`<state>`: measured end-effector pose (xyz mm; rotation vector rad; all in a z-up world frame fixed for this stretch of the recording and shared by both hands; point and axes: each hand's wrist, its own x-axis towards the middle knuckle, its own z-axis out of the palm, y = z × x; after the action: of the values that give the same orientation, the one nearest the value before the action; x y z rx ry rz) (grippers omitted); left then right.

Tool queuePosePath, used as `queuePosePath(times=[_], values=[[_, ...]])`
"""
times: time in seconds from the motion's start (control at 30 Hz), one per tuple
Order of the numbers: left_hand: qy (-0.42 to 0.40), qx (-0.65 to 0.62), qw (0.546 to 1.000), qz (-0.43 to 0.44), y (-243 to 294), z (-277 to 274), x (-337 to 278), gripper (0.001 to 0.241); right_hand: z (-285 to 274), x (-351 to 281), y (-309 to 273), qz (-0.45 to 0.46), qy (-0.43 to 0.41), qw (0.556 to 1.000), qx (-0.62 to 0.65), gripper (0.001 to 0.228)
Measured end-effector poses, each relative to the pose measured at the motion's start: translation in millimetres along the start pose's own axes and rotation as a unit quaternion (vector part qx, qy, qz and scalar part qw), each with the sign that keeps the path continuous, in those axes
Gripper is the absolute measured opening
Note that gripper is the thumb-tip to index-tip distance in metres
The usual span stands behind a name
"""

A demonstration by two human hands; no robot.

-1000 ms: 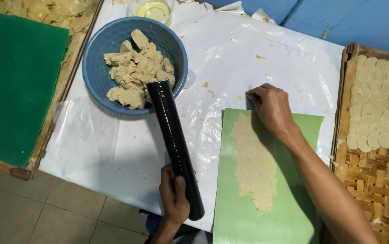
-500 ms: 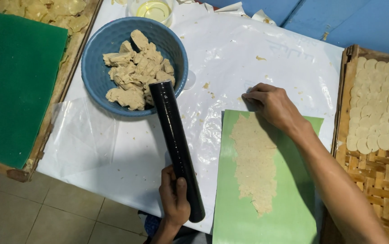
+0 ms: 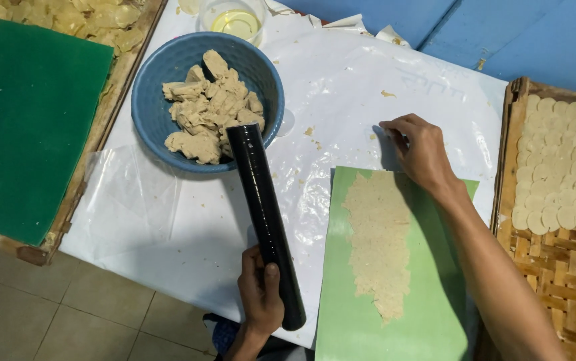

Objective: Rolling out dough into a thin sheet using a rolling pin on a flat surface.

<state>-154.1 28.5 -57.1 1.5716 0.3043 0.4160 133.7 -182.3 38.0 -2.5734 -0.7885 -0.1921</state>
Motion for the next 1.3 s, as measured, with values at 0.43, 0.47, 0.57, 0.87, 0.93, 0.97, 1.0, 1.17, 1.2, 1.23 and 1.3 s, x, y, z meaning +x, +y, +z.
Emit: queuePosePath(times=[0.43,0.47,0.57,0.87,0.93,0.97,1.0,1.17,1.2,1.23,1.3], values=[[0.000,0.004,1.000,0.010,0.9,0.8,-2.0,0.035,-8.6,-26.3,-49.7,-0.030,-0.074,0.994,0.079,0.016],[0.000,0.007,1.000,0.012,0.5,0.9,-1.1,0.036,-5.3,-33.6,-55.2,-0.023,-0.094,0.994,0.057,0.023],[-0.005,-0.002,1.000,0.026,3.0,1.5,0.0,0.038,9.2,-46.7,-53.0,-0.032,-0.099,0.994,0.024,0.024],[0.115,-0.073,0.989,0.064,-8.0,4.5,-8.9,0.045,-0.7,-25.6,-96.2,-0.114,-0.046,0.992,0.003,0.022],[0.117,-0.096,0.986,0.072,-8.6,5.1,-9.3,0.054,-3.9,-3.9,-125.3,-0.152,0.003,0.987,0.052,0.016],[0.116,-0.102,0.985,0.071,-6.4,5.7,-9.1,0.051,-6.7,8.3,-143.8,-0.176,0.007,0.982,0.068,0.016],[0.116,-0.108,0.985,0.073,-4.1,5.4,-6.5,0.050,-9.8,22.0,-163.0,-0.200,0.015,0.976,0.084,0.016],[0.126,-0.073,0.985,0.090,0.0,7.9,-2.1,0.055,51.2,106.6,-175.2,-0.230,-0.060,0.971,-0.008,0.032],[0.124,-0.069,0.986,0.089,0.2,8.2,-1.6,0.056,69.4,123.9,-171.1,-0.226,-0.095,0.968,-0.054,0.034],[0.126,-0.066,0.985,0.094,2.7,7.7,-1.0,0.056,80.7,134.0,-165.7,-0.230,-0.091,0.968,-0.051,0.034],[0.136,-0.058,0.985,0.087,7.2,7.0,-0.2,0.052,104.5,154.9,-156.2,-0.200,-0.170,0.956,-0.132,0.018]])
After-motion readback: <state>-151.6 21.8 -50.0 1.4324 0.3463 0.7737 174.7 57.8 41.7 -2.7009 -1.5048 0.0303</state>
